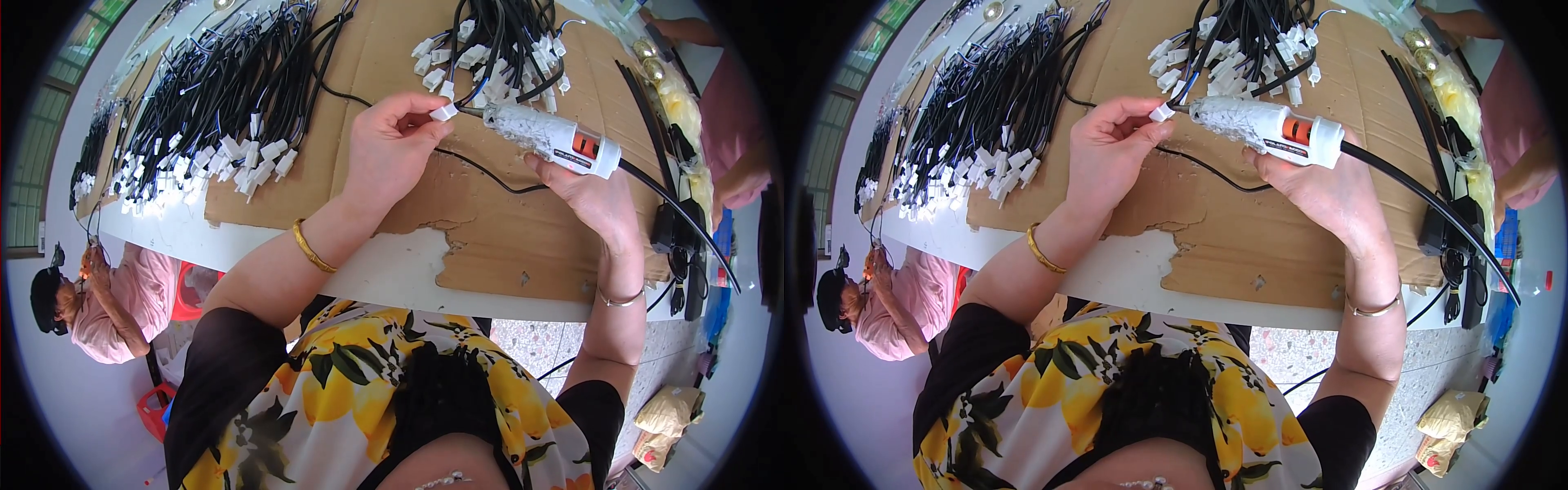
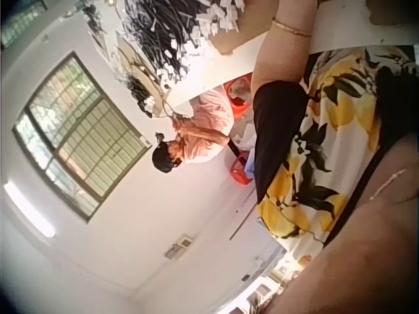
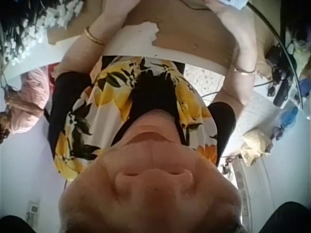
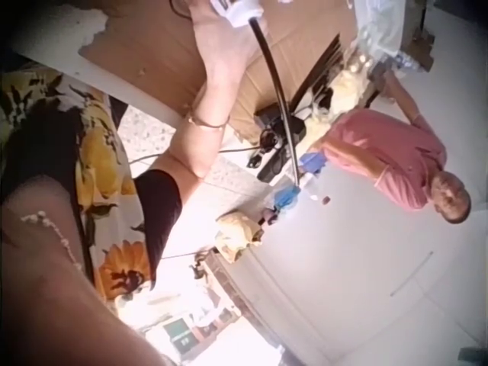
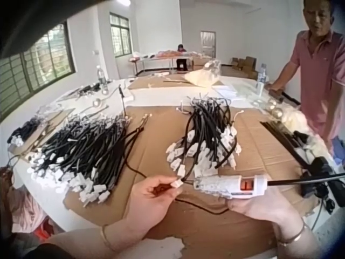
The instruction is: Applying hot glue to secure white plastic connectors onto the ends of black wires at an assembly workbench.
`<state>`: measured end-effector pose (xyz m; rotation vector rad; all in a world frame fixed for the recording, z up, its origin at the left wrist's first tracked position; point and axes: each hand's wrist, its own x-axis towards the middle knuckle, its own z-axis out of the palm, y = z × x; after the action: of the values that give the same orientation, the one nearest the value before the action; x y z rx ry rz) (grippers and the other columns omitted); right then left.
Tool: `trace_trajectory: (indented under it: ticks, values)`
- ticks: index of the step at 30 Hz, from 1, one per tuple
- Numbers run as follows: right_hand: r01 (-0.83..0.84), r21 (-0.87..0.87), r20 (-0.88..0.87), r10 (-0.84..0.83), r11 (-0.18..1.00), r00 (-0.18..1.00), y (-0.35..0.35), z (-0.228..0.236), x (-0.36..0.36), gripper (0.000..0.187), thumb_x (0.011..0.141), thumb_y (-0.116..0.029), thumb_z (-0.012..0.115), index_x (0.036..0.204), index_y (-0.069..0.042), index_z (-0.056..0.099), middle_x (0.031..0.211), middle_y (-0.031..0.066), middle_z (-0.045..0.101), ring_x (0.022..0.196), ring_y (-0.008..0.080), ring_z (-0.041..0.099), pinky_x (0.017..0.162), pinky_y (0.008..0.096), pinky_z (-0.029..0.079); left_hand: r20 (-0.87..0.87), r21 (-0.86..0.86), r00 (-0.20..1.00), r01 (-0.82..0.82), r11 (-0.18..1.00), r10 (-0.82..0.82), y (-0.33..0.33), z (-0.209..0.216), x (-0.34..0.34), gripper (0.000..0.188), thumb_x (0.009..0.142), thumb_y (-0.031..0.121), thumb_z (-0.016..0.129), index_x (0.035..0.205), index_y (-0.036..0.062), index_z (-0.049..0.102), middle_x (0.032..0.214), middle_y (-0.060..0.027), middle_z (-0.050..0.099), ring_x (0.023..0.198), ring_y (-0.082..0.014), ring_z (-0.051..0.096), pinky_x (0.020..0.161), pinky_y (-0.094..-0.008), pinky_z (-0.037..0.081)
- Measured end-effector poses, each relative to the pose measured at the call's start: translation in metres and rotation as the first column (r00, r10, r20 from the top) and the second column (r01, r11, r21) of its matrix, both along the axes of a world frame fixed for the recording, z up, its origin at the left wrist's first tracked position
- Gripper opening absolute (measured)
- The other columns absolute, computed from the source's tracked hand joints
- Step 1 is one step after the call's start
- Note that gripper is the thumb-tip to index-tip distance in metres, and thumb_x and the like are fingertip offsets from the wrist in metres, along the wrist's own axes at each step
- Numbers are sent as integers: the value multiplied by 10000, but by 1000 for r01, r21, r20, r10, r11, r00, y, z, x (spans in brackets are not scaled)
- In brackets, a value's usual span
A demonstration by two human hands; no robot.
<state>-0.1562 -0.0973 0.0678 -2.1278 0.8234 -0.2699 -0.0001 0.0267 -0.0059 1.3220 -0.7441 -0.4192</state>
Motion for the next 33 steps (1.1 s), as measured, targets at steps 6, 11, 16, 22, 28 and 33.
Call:
trace_trajectory:
  ticks: [6,11,16,22,28,33]
  values:
    - [-3,10,-2,3,1000,1000,-2,0,2,263,686,-121,678,906,-11,586,779,30,620,699,68,530,665,211,436,-16,-10,1000,10,1000,-10,-1,-2,3,181,725,-74,603,892,-5,596,834,-45,611,712,-76,564,632,-197,474]
    - [11,30,23,-12,1000,1000,-1,0,0,251,688,-104,671,902,-5,585,775,26,617,703,63,529,666,206,436,-23,-25,999,28,999,-28,-2,-3,3,179,729,-70,604,895,-6,592,833,-43,610,708,-73,562,627,-195,473]
    - [18,18,37,-18,1000,999,-3,-2,-1,244,686,-93,673,896,-3,590,775,23,616,706,60,526,664,207,436,-29,-54,997,63,996,-65,-2,-2,2,182,736,-76,591,906,-10,582,825,-51,606,714,-84,567,629,-208,484]
    - [21,11,47,-22,1000,999,-4,-1,-1,237,684,-96,680,883,-2,590,768,21,615,701,59,525,658,208,436,-149,-132,972,164,978,-183,-2,-5,5,189,763,-84,550,943,-27,554,834,-91,599,736,-144,596,662,-262,522]
    - [29,9,50,-30,1000,998,-6,-2,-2,236,680,-82,678,887,-5,595,776,24,617,706,63,531,660,210,438,-224,-124,936,249,961,-271,0,-1,5,183,799,-41,528,981,-37,538,884,-127,604,766,-181,608,676,-281,526]
    - [33,41,120,-38,999,992,-7,-5,-2,189,672,-87,677,825,-15,593,699,-3,583,640,50,493,592,199,413,-321,-126,883,319,939,-343,1,1,8,211,833,-6,482,1041,-29,509,934,-151,600,797,-212,604,701,-304,520]
